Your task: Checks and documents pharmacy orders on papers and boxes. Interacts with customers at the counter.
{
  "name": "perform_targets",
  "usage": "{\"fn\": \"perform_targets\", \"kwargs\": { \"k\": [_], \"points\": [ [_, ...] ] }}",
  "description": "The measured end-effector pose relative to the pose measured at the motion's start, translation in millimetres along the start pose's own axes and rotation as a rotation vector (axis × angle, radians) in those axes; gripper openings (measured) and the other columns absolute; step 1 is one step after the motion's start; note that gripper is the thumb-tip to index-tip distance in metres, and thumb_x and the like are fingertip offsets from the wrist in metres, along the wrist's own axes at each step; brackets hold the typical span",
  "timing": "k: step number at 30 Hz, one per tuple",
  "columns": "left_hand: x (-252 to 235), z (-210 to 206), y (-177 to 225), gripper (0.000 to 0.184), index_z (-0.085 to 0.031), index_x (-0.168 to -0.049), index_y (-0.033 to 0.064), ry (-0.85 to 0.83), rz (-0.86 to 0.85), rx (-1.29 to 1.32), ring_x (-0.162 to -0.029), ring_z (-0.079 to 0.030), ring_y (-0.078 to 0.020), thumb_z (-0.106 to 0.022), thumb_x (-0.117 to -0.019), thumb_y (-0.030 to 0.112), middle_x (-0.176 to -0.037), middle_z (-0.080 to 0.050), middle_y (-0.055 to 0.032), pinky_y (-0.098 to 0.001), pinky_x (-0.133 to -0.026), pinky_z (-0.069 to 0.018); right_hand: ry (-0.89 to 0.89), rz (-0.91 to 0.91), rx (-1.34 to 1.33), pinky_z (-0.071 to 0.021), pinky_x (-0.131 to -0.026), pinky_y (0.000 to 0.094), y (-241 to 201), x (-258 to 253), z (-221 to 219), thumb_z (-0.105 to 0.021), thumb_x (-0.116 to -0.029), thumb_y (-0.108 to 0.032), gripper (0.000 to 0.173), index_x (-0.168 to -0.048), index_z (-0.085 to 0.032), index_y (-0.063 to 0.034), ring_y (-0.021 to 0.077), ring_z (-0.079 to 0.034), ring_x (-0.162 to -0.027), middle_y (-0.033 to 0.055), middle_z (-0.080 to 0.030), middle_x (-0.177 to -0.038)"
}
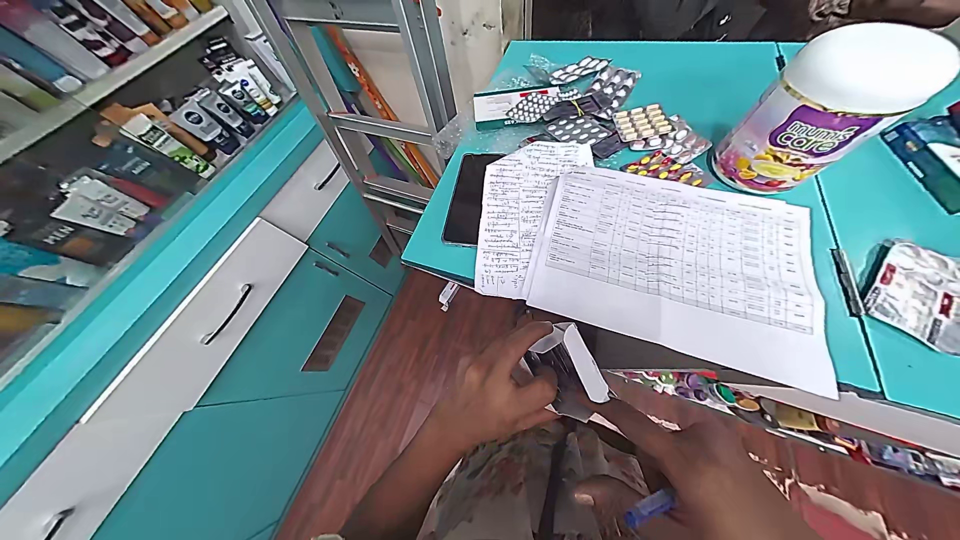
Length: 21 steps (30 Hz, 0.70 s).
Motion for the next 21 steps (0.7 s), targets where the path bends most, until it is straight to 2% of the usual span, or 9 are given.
{"fn": "perform_targets", "kwargs": {
  "k": [2,5,9,12,14,17,21],
  "points": [
    [-0.8,1.1,-0.2,0.029,-0.057,-0.094,0.0168,-0.006,0.008,-0.021,-0.112,-0.066,-0.0198,-0.064,-0.0972,0.044,-0.128,-0.061,-0.0155,-0.0257,-0.089,-0.0548,-0.023,-0.023,0.051,-0.0368,-0.039,0.0392,-5.0,-0.8,0.2,-0.062,-0.0937,-0.058,0.062,-0.118,-0.072,-0.0020,0.0222,-0.044,-0.038,0.0058,-0.049,-0.047],
    [-1.9,2.0,-0.7,0.024,-0.059,-0.091,0.0161,0.004,0.016,-0.051,-0.104,-0.069,-0.0217,-0.065,-0.0966,0.039,-0.123,-0.065,-0.0169,-0.0267,-0.082,-0.0565,-0.079,-0.036,0.055,-0.0386,-0.040,0.0405,-6.9,-2.6,0.2,-0.063,-0.0935,-0.057,0.065,-0.123,-0.070,-0.0001,0.0229,-0.045,-0.038,0.0056,-0.049,-0.048],
    [-3.1,3.7,-0.6,0.023,-0.058,-0.093,0.0169,-0.013,0.014,-0.079,-0.106,-0.068,-0.0220,-0.063,-0.0977,0.039,-0.124,-0.065,-0.0165,-0.0273,-0.083,-0.0566,-0.173,-0.070,0.047,-0.0441,-0.043,0.0454,-9.8,-6.6,-3.2,-0.064,-0.0916,-0.056,0.068,-0.126,-0.067,0.0024,0.0270,-0.051,-0.040,0.0078,-0.053,-0.049],
    [-5.4,4.8,-0.9,0.023,-0.058,-0.093,0.0166,-0.009,0.012,-0.092,-0.105,-0.069,-0.0221,-0.064,-0.0971,0.039,-0.123,-0.065,-0.0170,-0.0271,-0.084,-0.0565,-0.192,-0.081,-0.002,-0.0443,-0.043,0.0456,-10.0,-8.8,-3.6,-0.064,-0.0921,-0.056,0.069,-0.128,-0.066,0.0022,0.0265,-0.051,-0.040,0.0083,-0.053,-0.050],
    [-4.7,5.4,-1.1,0.024,-0.059,-0.097,0.0163,0.003,0.019,-0.091,-0.108,-0.068,-0.0226,-0.064,-0.0973,0.039,-0.123,-0.066,-0.0171,-0.0271,-0.087,-0.0559,-0.214,-0.075,-0.063,-0.0446,-0.043,0.0444,-7.1,-9.9,-4.9,-0.065,-0.0923,-0.054,0.068,-0.133,-0.064,0.0009,0.0251,-0.050,-0.041,0.0076,-0.053,-0.050],
    [-4.3,6.6,-0.5,0.022,-0.059,-0.103,0.0174,0.011,0.022,-0.094,-0.112,-0.067,-0.0230,-0.060,-0.1000,0.039,-0.125,-0.065,-0.0164,-0.0282,-0.091,-0.0554,-0.194,-0.043,-0.203,-0.0407,-0.042,0.0375,4.1,-10.8,-8.0,-0.066,-0.0933,-0.051,0.064,-0.135,-0.065,-0.0025,0.0187,-0.043,-0.040,0.0036,-0.049,-0.050],
    [-7.8,8.1,2.2,0.025,-0.060,-0.098,0.0172,0.014,0.030,-0.093,-0.110,-0.068,-0.0231,-0.054,-0.1039,0.040,-0.122,-0.066,-0.0161,-0.0280,-0.090,-0.0554,-0.157,-0.081,-0.331,-0.0398,-0.043,0.0294,10.5,-11.6,-4.8,-0.068,-0.0947,-0.046,0.060,-0.137,-0.062,-0.0033,0.0113,-0.042,-0.042,0.0020,-0.051,-0.052]
  ]
}}
Point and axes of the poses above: each hand's wrist, its own x-axis away from the middle knuckle, its own z-axis out of the back of the hand, y = z × x, the point moved 4 cm from there along -x, towards the middle knuckle
